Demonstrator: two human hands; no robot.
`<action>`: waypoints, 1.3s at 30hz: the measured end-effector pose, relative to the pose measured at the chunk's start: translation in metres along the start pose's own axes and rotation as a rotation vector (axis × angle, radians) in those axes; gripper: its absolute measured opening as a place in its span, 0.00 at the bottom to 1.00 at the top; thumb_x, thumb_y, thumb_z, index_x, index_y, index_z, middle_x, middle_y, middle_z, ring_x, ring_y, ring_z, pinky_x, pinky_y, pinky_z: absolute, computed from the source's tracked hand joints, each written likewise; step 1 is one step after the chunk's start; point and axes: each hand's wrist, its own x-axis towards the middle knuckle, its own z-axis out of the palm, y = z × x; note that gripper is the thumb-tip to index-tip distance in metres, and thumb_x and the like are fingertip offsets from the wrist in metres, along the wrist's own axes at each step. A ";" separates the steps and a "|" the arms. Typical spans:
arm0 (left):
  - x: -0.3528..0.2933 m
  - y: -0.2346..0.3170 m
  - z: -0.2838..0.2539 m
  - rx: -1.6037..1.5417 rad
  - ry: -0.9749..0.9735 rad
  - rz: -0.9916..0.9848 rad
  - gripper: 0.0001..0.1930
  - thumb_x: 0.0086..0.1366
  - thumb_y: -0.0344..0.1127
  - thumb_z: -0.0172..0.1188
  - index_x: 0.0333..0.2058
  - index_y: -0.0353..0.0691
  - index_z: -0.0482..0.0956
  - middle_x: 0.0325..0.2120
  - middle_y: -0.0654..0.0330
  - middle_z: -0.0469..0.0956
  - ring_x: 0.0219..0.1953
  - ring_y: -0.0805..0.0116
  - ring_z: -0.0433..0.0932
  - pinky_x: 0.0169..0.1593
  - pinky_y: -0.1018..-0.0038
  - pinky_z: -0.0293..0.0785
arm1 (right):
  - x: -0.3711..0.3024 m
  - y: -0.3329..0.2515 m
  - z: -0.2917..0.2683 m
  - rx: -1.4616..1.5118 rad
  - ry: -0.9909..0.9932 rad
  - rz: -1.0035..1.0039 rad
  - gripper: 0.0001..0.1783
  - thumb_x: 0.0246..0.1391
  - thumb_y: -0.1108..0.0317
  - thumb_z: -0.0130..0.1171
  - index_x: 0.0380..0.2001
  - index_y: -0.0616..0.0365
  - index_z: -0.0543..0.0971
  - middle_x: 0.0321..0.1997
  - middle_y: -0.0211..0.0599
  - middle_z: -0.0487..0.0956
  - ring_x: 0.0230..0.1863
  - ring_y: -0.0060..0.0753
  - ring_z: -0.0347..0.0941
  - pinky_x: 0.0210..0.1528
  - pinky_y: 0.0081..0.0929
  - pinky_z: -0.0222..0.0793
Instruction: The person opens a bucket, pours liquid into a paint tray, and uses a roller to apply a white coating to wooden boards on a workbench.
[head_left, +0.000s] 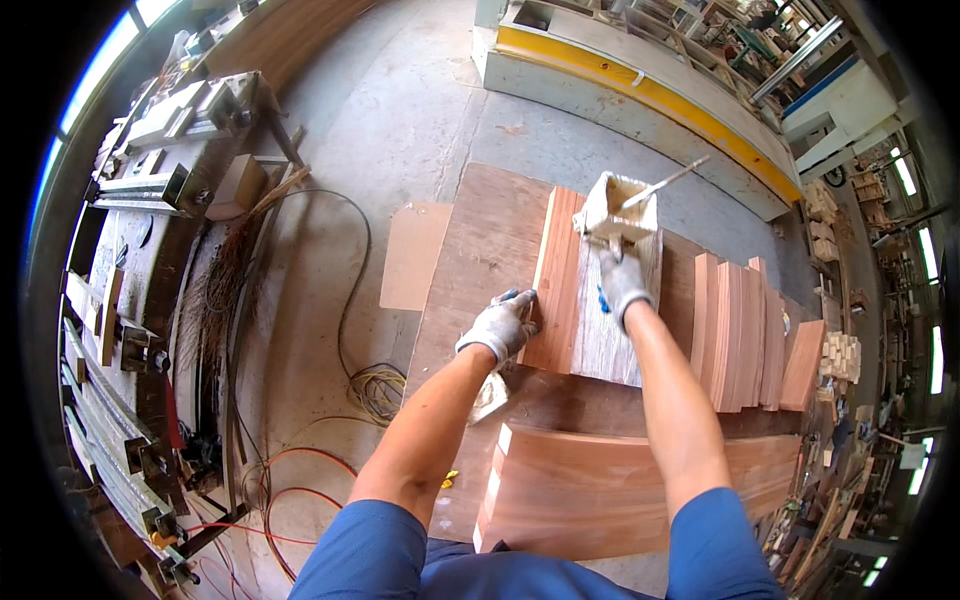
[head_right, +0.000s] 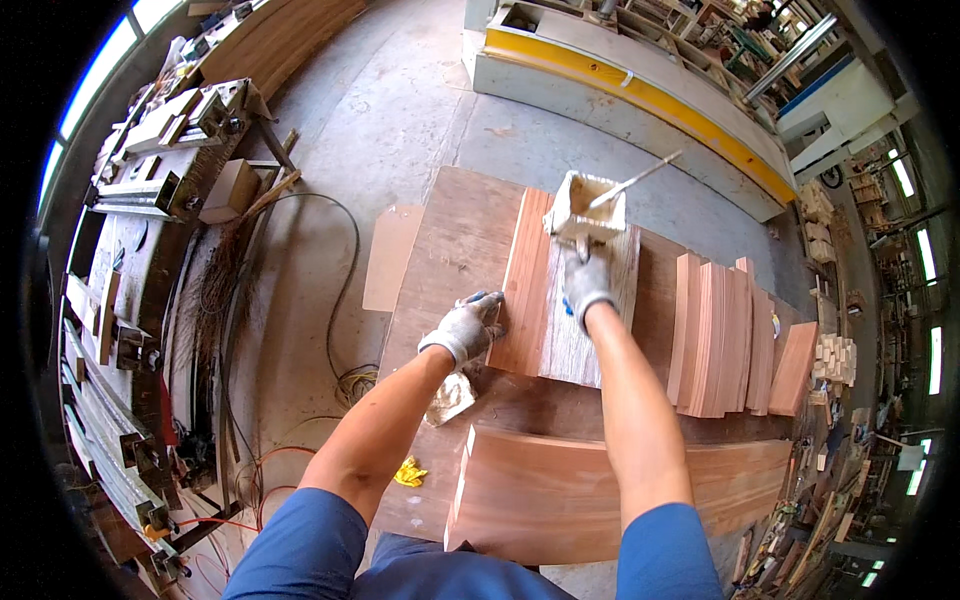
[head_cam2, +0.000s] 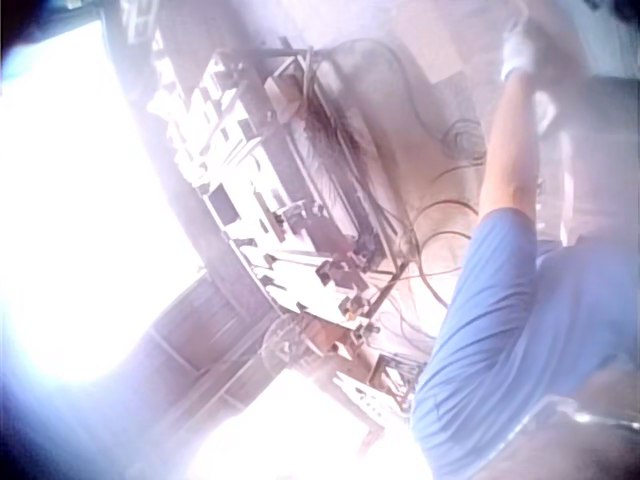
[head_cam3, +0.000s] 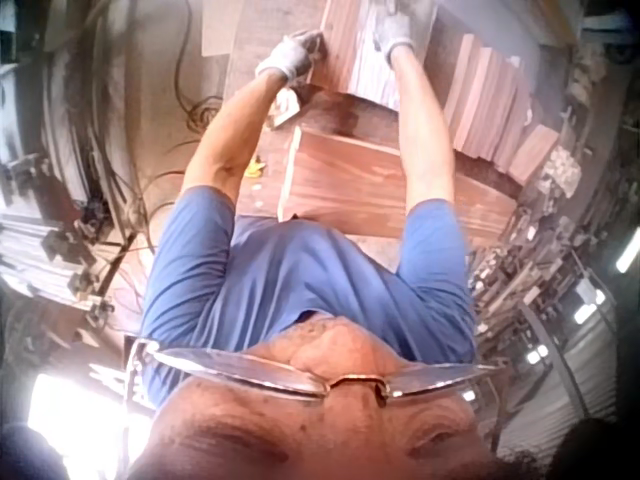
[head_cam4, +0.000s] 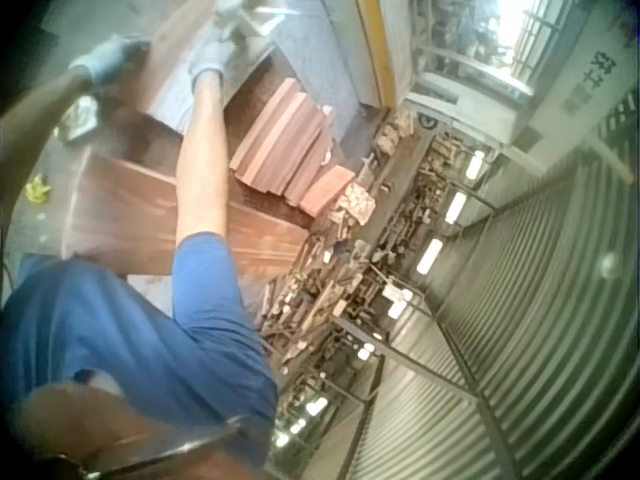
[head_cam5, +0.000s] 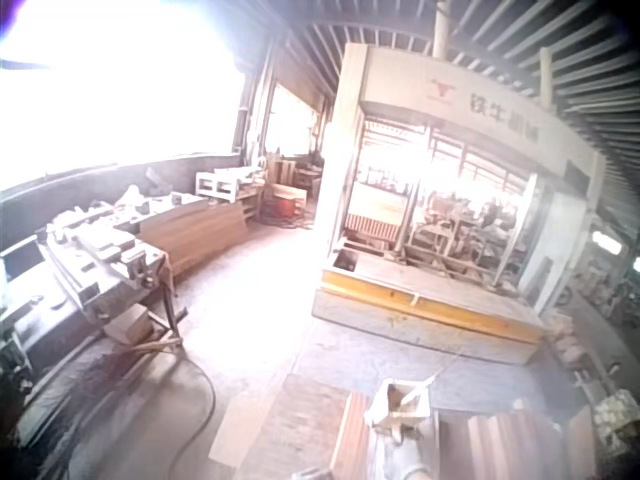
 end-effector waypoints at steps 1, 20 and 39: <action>0.004 0.001 0.005 0.002 -0.003 0.018 0.36 0.66 0.40 0.68 0.71 0.54 0.67 0.74 0.50 0.61 0.75 0.50 0.59 0.75 0.62 0.61 | -0.001 0.031 0.003 -0.021 0.041 -0.115 0.22 0.69 0.53 0.58 0.33 0.65 0.82 0.30 0.53 0.83 0.31 0.49 0.81 0.39 0.50 0.75; -0.010 -0.006 0.012 0.034 0.069 -0.003 0.33 0.67 0.40 0.66 0.70 0.52 0.69 0.64 0.44 0.74 0.71 0.43 0.65 0.73 0.60 0.64 | -0.253 0.096 -0.087 0.375 -0.097 0.206 0.16 0.67 0.59 0.63 0.30 0.54 0.72 0.18 0.23 0.69 0.15 0.16 0.63 0.15 0.23 0.63; -0.172 -0.098 0.060 0.132 0.528 0.093 0.63 0.45 0.50 0.82 0.74 0.34 0.51 0.71 0.42 0.60 0.74 0.42 0.57 0.76 0.50 0.52 | -0.267 0.072 -0.003 -0.009 -0.462 -0.165 0.24 0.55 0.58 0.72 0.47 0.67 0.81 0.43 0.55 0.86 0.45 0.49 0.84 0.51 0.39 0.77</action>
